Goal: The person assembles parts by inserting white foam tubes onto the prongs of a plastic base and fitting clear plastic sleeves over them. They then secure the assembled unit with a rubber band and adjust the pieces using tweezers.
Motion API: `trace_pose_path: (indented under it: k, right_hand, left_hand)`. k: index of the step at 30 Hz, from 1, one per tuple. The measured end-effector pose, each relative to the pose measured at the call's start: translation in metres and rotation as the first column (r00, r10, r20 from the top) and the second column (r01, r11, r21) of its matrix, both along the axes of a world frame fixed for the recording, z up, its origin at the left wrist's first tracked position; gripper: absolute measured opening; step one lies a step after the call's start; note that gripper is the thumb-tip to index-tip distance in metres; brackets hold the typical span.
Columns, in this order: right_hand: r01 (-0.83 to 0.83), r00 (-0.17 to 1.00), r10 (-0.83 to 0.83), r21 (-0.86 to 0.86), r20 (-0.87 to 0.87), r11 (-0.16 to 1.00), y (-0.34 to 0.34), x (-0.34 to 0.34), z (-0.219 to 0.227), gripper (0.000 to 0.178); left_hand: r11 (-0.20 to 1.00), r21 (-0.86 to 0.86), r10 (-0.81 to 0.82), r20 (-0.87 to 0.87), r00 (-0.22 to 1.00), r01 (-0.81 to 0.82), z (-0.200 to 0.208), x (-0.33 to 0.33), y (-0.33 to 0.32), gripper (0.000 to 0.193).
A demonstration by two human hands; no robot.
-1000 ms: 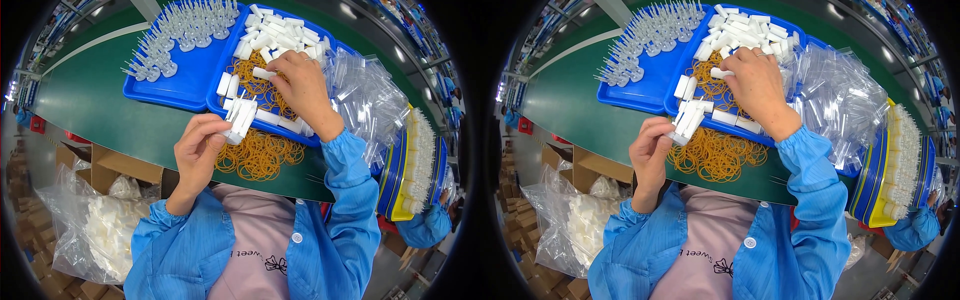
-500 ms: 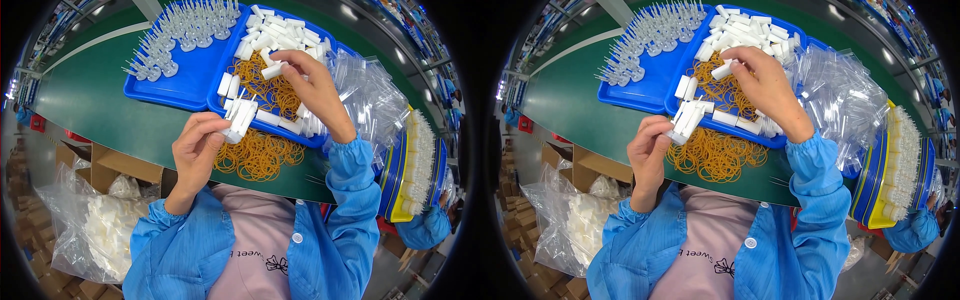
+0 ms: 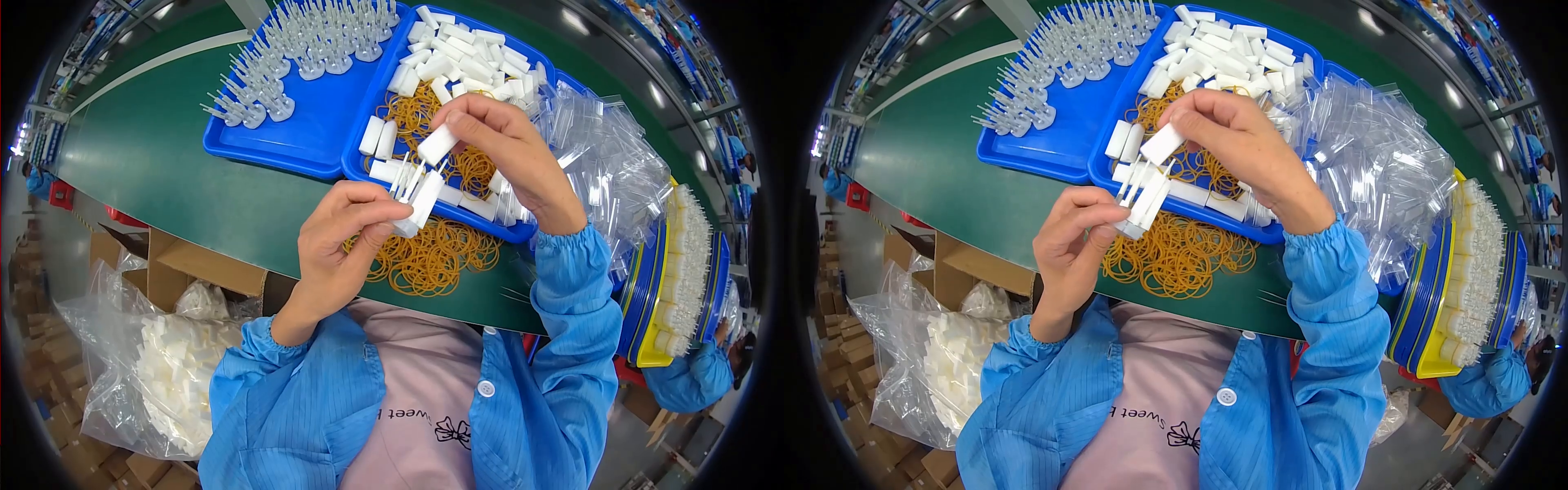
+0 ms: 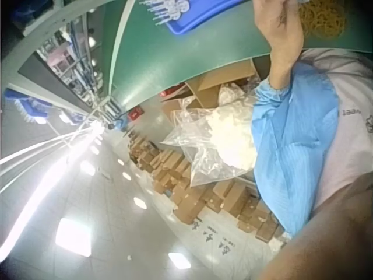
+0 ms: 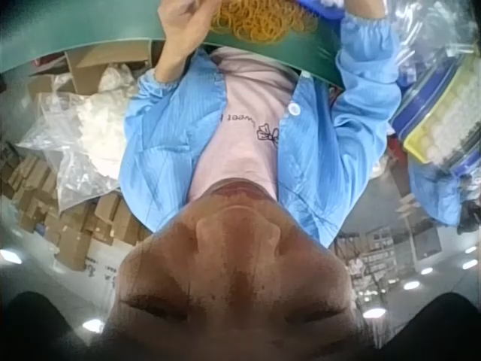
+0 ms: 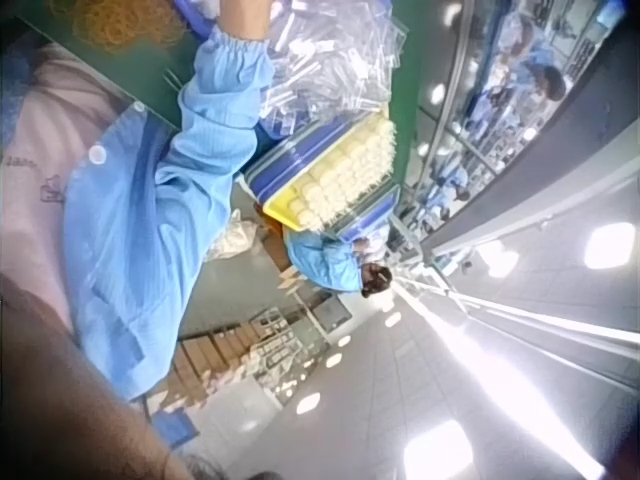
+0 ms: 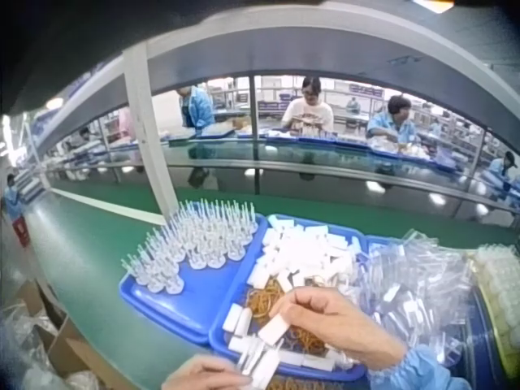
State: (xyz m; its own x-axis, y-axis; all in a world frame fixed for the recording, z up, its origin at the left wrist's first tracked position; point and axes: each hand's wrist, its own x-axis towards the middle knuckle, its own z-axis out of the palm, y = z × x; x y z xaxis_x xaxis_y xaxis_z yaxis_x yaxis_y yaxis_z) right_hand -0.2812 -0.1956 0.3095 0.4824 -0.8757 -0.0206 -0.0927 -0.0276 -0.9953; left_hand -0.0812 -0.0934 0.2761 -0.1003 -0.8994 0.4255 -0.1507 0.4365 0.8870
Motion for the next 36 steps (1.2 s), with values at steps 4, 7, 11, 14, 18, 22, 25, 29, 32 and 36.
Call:
trace_pose_path:
  k: [4,7,11,14,18,22,25,29,32,36]
  right_hand:
    - [-0.08,0.997,0.08,0.046,0.0,0.996,0.005,0.005,0.002,0.023]
    - [-0.064,0.998,0.063,0.073,0.024,0.995,0.01,0.007,0.005,0.02]
    - [-0.051,0.998,0.052,-0.028,0.026,0.998,0.022,0.016,0.005,0.016]
    - [-0.065,0.997,0.068,-0.095,0.034,0.993,0.031,0.024,0.011,0.014]
    - [-0.086,0.994,0.096,-0.167,0.051,0.982,0.036,0.028,0.01,0.015]
    - [-0.082,0.995,0.086,-0.078,0.049,0.994,0.022,0.028,0.01,0.023]
    - [0.07,0.958,-0.176,-0.408,-0.228,0.91,-0.003,0.035,-0.009,0.028]
    - [-0.214,0.646,-0.362,-0.615,-0.672,0.759,-0.007,0.054,-0.024,0.02]
    - [-0.164,0.72,-0.407,-0.708,-0.562,0.687,-0.002,0.058,-0.029,0.017]
    - [-0.059,0.874,-0.238,-0.579,-0.424,0.813,-0.006,0.052,-0.031,0.021]
  left_hand:
    - [0.99,-0.141,0.024,0.214,0.977,0.007,0.001,0.003,-0.001,0.023]
    - [0.962,-0.265,0.032,0.338,0.941,0.062,-0.002,0.005,-0.001,0.027]
    - [0.958,-0.287,0.088,0.29,0.953,-0.001,-0.005,0.003,-0.001,0.031]
    - [0.953,-0.29,0.149,0.188,0.971,-0.091,0.0,-0.002,0.001,0.032]
    - [0.959,-0.248,0.172,0.119,0.978,-0.138,-0.008,0.003,0.006,0.03]
    - [0.989,-0.017,0.147,0.028,0.989,-0.146,-0.018,0.01,0.011,0.024]
    - [0.969,0.192,0.208,-0.307,0.929,-0.153,-0.017,0.016,0.011,0.018]
    - [0.962,0.191,0.259,-0.413,0.873,-0.195,-0.016,0.025,0.007,0.018]
    - [0.953,0.204,0.295,-0.437,0.85,-0.226,-0.017,0.031,0.007,0.019]
    - [0.956,0.197,0.28,-0.413,0.867,-0.216,-0.018,0.031,0.006,0.02]
